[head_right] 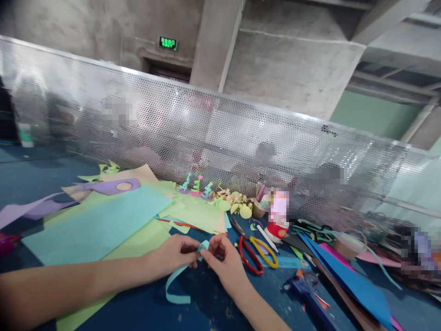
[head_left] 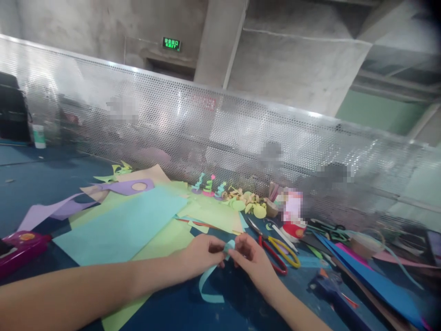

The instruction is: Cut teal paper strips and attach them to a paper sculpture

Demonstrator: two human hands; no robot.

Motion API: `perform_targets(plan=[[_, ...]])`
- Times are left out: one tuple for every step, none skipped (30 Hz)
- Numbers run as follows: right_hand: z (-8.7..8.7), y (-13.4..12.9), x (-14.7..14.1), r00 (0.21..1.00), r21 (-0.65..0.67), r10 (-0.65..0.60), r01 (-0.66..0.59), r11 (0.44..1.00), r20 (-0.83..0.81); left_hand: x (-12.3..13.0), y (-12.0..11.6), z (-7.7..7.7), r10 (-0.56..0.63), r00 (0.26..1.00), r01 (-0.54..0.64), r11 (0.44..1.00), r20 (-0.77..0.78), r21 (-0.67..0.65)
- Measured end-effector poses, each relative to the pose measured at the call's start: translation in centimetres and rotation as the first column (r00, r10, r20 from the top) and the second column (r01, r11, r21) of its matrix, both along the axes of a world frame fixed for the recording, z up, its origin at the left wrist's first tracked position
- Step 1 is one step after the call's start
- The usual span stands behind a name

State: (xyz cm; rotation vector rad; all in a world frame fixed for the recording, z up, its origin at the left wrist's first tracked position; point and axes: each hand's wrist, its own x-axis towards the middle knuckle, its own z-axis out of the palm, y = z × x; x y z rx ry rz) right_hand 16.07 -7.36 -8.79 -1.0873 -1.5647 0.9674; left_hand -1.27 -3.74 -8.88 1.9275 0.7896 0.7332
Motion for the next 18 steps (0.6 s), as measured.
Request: perform_targets(plan=[[0.1, 0.0, 0.0, 1.000, 0.000, 0.005, -0.005, 1.000, 0.001, 0.0, 0.0, 0.0, -0.003, 1.000, 0.003, 1.000, 0.010, -0.008], [0.2, 0.0, 0.0, 1.000, -0.001, 0.005, -0.005, 1.000, 0.007, 0.0, 0.1, 0.0, -0.005, 1.000, 0.005, 1.000, 0.016, -0.014], [0.2, 0.0, 0.1, 1.000, -0.003, -0.002, 0.002, 1.000, 0.015, 0.0, 0.1, 0.1, -0.008, 1.000, 0.009, 1.000, 0.017, -0.018], [0.3, 0.0, 0.1, 1.000, -0.004, -0.011, 0.011, 1.000, 0.028, 0.0, 0.2, 0.1, -0.012, 1.000, 0.013, 1.000, 0.016, -0.020], [0.3, 0.0, 0.1, 0.999, -0.004, -0.022, 0.022, 1.000, 0.042, 0.0, 0.2, 0.1, -0.014, 1.000, 0.014, 1.000, 0.016, -0.019], [0.4, 0.0, 0.0, 0.998, -0.003, -0.032, 0.032, 0.999, 0.058, 0.0, 0.2, 0.1, -0.019, 1.000, 0.019, 1.000, 0.016, -0.018], [0.4, 0.0, 0.0, 0.996, 0.001, -0.041, 0.041, 0.999, 0.077, 0.0, 0.2, 0.1, -0.023, 1.000, 0.024, 1.000, 0.018, -0.019], [0.4, -0.1, -0.1, 0.994, 0.007, -0.047, 0.047, 0.999, 0.100, 0.0, 0.2, 0.1, -0.025, 1.000, 0.025, 0.999, 0.018, -0.022], [0.4, -0.2, -0.1, 0.991, 0.014, -0.051, 0.050, 0.999, 0.126, 0.0, 0.2, 0.1, -0.022, 1.000, 0.023, 0.999, 0.017, -0.024], [0.4, -0.3, -0.2, 0.987, 0.022, -0.057, 0.054, 0.998, 0.149, 0.0, 0.2, 0.1, -0.015, 1.000, 0.015, 1.000, 0.018, -0.023], [0.4, -0.4, -0.2, 0.984, 0.030, -0.064, 0.060, 0.998, 0.165, 0.0, 0.2, 0.0, -0.009, 1.000, 0.009, 1.000, 0.022, -0.023], [0.4, -0.5, -0.3, 0.982, 0.037, -0.068, 0.062, 0.997, 0.175, 0.0, 0.2, 0.0, -0.005, 1.000, 0.006, 1.000, 0.027, -0.025], [0.4, -0.6, -0.3, 0.982, 0.041, -0.069, 0.062, 0.997, 0.178, 0.0, 0.2, 0.0, 0.000, 0.999, 0.000, 1.000, 0.034, -0.026], [0.5, -0.7, -0.3, 0.983, 0.044, -0.066, 0.059, 0.997, 0.174, 0.0, 0.2, 0.1, 0.006, 0.999, -0.005, 1.000, 0.039, -0.028], [0.5, -0.9, -0.3, 0.985, 0.045, -0.058, 0.051, 0.998, 0.164, 0.0, 0.1, 0.1, 0.010, 0.999, -0.009, 0.999, 0.041, -0.032], [0.5, -1.0, -0.3, 0.987, 0.043, -0.045, 0.039, 0.998, 0.151, 0.0, 0.1, 0.2, 0.017, 0.999, -0.016, 0.999, 0.042, -0.038], [0.6, -1.0, -0.2, 0.990, 0.035, -0.031, 0.027, 0.999, 0.136, 0.0, 0.1, 0.3, 0.018, 0.999, -0.016, 0.999, 0.042, -0.044], [0.6, -1.1, -0.2, 0.993, 0.024, -0.026, 0.023, 0.999, 0.116, 0.0, 0.1, 0.4, 0.017, 0.999, -0.015, 0.998, 0.046, -0.054]])
